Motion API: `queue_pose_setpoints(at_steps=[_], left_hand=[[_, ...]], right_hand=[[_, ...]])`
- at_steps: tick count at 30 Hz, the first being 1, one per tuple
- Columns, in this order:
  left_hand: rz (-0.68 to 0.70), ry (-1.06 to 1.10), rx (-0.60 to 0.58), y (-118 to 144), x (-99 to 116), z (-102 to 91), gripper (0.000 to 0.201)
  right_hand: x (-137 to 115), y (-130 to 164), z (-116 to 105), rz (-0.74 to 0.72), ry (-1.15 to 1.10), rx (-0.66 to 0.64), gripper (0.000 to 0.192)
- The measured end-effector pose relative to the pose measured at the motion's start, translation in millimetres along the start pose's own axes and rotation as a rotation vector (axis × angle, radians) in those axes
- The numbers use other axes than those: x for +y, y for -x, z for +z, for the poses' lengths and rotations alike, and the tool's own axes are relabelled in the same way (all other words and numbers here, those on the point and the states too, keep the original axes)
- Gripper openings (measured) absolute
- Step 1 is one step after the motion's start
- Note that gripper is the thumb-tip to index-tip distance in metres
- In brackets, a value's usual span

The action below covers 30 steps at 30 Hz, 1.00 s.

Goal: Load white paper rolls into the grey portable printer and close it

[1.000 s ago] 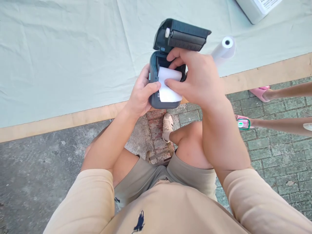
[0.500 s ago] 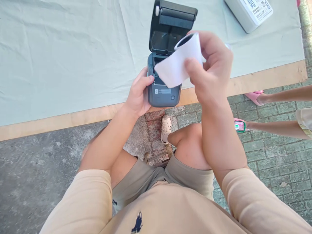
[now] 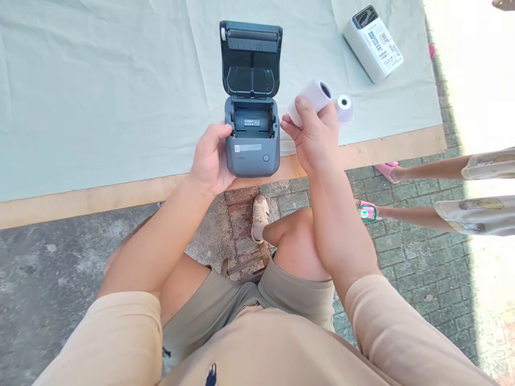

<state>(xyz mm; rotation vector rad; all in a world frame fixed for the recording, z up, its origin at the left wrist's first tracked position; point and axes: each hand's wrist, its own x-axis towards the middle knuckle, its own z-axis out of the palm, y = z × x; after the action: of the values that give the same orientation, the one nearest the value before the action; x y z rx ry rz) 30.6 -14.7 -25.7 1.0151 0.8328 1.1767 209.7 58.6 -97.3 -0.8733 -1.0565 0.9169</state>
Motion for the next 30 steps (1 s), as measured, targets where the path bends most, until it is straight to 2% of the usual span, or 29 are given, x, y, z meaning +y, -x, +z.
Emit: queue_pose_setpoints(at_steps=[3,5,7,10,12,16,20,22,24,26,27,28,30], left_hand=[[0.004,0.012,-0.016,-0.4,-0.2,-0.6,0.023],[0.001,0.02,-0.021,-0.6,-0.6,-1.1,0.023],[-0.001,0.03,-0.02,-0.6,-1.0,-1.4,0.023],[-0.002,0.051,-0.028,-0.4,-1.3,-1.4,0.023],[0.0,0.056,-0.035,-0.3,-1.5,-1.2,0.023],[-0.007,0.048,-0.03,-0.3,-1.5,-0.7,0.023],[0.002,0.068,-0.039,-0.4,-1.2,-1.1,0.022],[0.0,0.071,-0.041,-0.8,-1.2,-1.7,0.021],[-0.005,0.069,-0.045,-1.3,-1.6,-2.4,0.022],[-0.001,0.065,-0.05,-2.0,-2.3,-2.8,0.024],[0.001,0.063,-0.05,-2.4,-2.6,-2.8,0.024],[0.005,0.062,-0.045,-2.6,-2.8,-2.7,0.024],[0.005,0.059,-0.037,-2.8,-3.0,-2.3,0.023]], right_hand=[[-4.6,6.2,-1.9,-0.202,0.202,0.006,0.055],[-11.8,11.2,-3.2,-0.27,0.362,0.032,0.047],[-17.1,14.8,-4.3,-0.281,0.501,0.043,0.048],[-17.7,15.8,-5.7,-0.25,0.653,-0.024,0.049],[-13.9,14.0,-6.6,-0.259,0.692,-0.055,0.046],[-6.0,10.3,-7.4,-0.321,0.723,-0.02,0.035],[-16.9,17.5,-8.5,-0.409,0.723,0.014,0.042],[-29.5,24.0,-12.3,-0.486,0.717,0.126,0.04],[-39.6,27.7,-19.6,-0.535,0.732,0.349,0.031],[-41.7,25.8,-29.1,-0.524,0.753,0.584,0.031],[-39.4,23.1,-33.8,-0.482,0.765,0.646,0.034],[-35.5,19.6,-38.1,-0.416,0.775,0.661,0.038],[-25.6,12.4,-44.8,-0.273,0.79,0.611,0.043]])
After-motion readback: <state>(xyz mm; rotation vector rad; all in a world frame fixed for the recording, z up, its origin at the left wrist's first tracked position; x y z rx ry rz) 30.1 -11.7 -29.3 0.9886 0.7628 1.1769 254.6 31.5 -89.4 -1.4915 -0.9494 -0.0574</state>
